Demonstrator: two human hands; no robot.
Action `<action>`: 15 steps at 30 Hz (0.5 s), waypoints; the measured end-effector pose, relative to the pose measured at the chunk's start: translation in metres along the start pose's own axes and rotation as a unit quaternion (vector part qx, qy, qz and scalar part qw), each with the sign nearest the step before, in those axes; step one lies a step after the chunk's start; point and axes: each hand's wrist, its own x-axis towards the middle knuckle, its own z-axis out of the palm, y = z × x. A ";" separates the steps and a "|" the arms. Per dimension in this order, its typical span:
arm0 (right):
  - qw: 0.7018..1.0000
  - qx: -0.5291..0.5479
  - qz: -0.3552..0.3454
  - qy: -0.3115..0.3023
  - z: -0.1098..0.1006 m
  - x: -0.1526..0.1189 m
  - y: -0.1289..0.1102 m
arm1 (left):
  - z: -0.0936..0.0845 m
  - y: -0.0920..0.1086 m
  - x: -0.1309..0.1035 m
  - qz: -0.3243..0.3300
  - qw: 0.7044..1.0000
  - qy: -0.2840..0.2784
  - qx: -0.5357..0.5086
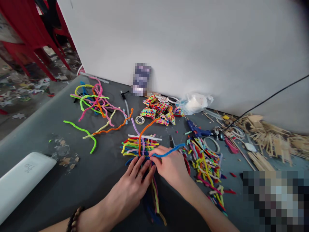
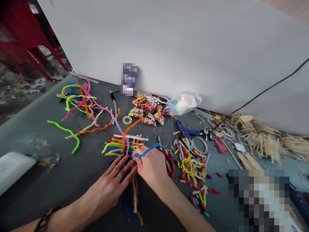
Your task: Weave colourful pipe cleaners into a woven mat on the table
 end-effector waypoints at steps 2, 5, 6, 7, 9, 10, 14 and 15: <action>1.000 0.006 -0.009 0.004 0.003 -0.002 0.000 | 0.001 0.000 0.000 0.000 1.000 -0.001 -0.002; 1.000 0.002 -0.019 0.001 0.006 -0.003 -0.001 | 0.001 0.000 0.000 -0.002 1.000 0.003 0.001; 1.000 -0.003 -0.022 -0.003 0.006 -0.003 -0.001 | 0.000 0.001 0.000 -0.003 1.000 0.005 0.004; 1.000 -0.008 -0.028 -0.009 0.006 -0.003 -0.002 | -0.001 0.001 0.000 -0.004 1.000 0.006 0.006; 0.999 -0.011 -0.042 -0.018 0.004 -0.002 -0.001 | -0.003 0.001 0.001 -0.001 1.000 0.013 0.009; 0.998 -0.009 -0.053 -0.022 0.003 -0.002 -0.001 | -0.005 0.001 0.001 0.002 1.000 0.017 0.010; 0.995 -0.022 -0.096 -0.012 0.002 -0.005 0.001 | -0.007 0.000 0.001 0.001 0.999 0.049 0.004; 0.994 -0.030 -0.105 -0.007 0.002 -0.007 0.001 | -0.007 0.000 0.001 0.002 0.998 0.063 -0.002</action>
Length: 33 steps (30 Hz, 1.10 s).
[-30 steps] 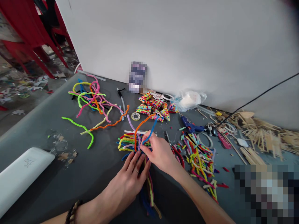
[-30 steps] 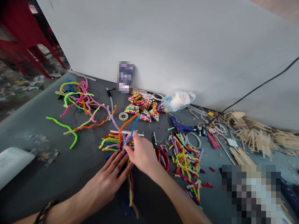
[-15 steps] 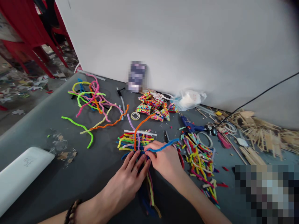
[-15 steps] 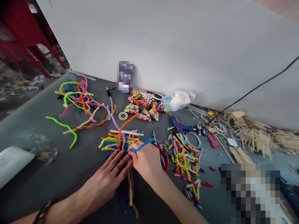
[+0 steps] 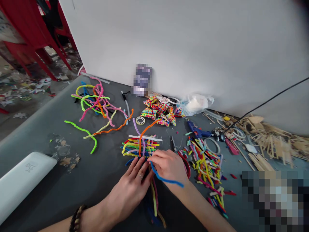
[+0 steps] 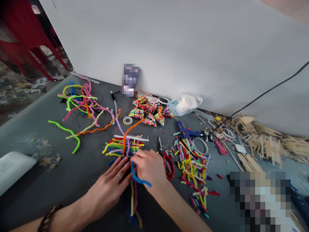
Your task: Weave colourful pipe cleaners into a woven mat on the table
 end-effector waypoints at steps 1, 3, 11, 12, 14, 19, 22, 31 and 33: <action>1.000 -0.010 -0.006 0.008 0.001 -0.002 -0.002 | 0.000 0.000 -0.001 0.001 1.000 0.019 -0.006; 0.999 -0.032 -0.012 0.021 0.003 -0.006 -0.007 | 0.001 -0.002 -0.002 0.001 0.998 0.059 -0.016; 0.998 -0.054 -0.001 0.021 0.006 -0.012 -0.017 | 0.006 -0.011 0.000 -0.047 0.982 0.128 -0.133; 0.999 -0.034 0.016 0.018 0.005 -0.011 -0.014 | 0.006 -0.011 0.001 -0.058 0.979 0.132 -0.143; 0.999 0.018 0.045 0.007 0.002 -0.009 -0.009 | 0.006 -0.011 0.002 -0.068 0.977 0.135 -0.152; 0.998 0.048 0.050 -0.001 -0.001 -0.009 -0.004 | 0.003 -0.011 0.003 -0.045 0.982 0.132 -0.125; 0.999 -0.025 0.001 0.024 0.001 -0.013 -0.006 | 0.003 -0.011 0.002 -0.046 0.983 0.119 -0.130; 0.991 -0.072 -0.050 0.100 0.020 -0.035 -0.020 | 0.008 -0.008 0.003 -0.121 0.966 0.127 -0.191; 0.987 -0.077 -0.036 0.139 0.025 -0.040 -0.024 | 0.007 -0.007 0.002 -0.121 0.973 0.113 -0.160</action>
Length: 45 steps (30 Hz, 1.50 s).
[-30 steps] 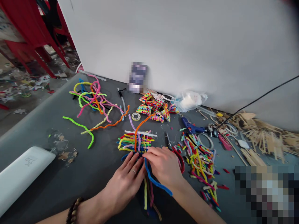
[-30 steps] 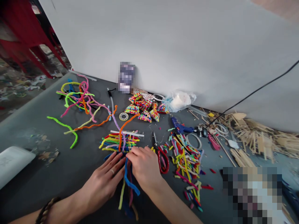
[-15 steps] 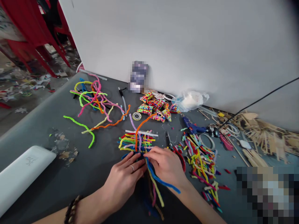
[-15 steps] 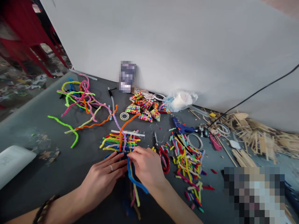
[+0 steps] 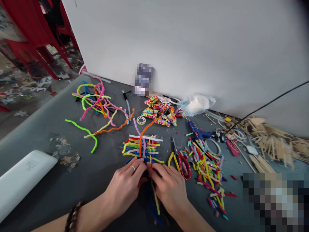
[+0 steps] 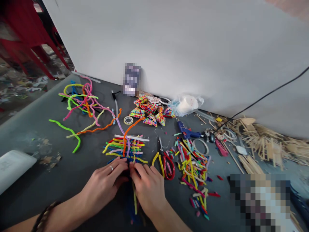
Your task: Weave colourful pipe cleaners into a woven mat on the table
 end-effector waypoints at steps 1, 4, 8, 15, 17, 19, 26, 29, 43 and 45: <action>1.000 -0.003 0.009 0.015 0.001 -0.003 -0.002 | -0.001 0.000 -0.001 0.013 1.000 -0.006 0.020; 0.998 0.005 0.020 0.059 0.005 -0.011 -0.006 | -0.003 0.001 -0.004 0.065 0.995 -0.030 0.071; 0.994 0.020 0.010 0.107 0.009 -0.022 -0.009 | -0.006 0.003 -0.006 0.094 0.986 -0.059 0.126; 0.993 0.006 0.072 0.089 0.004 -0.025 -0.009 | 0.000 0.010 -0.007 0.128 0.963 -0.074 0.225; 0.994 0.009 0.081 0.078 0.003 -0.024 -0.008 | 0.000 0.010 -0.008 0.131 0.960 -0.084 0.234; 0.996 0.005 0.052 0.068 0.003 -0.026 -0.007 | 0.000 0.009 -0.008 0.135 0.959 -0.093 0.231; 0.998 -0.034 0.014 0.057 -0.004 -0.031 -0.015 | -0.003 0.011 -0.007 0.139 0.958 -0.096 0.233; 0.998 0.015 0.043 0.045 -0.006 -0.029 -0.019 | -0.004 0.011 -0.007 0.137 0.958 -0.103 0.231; 0.971 0.165 0.172 0.008 -0.014 -0.028 -0.019 | 0.012 0.019 -0.017 0.114 0.948 -0.103 0.277; 0.969 0.177 0.171 -0.013 -0.020 -0.023 -0.015 | 0.013 0.020 -0.017 0.109 0.950 -0.106 0.273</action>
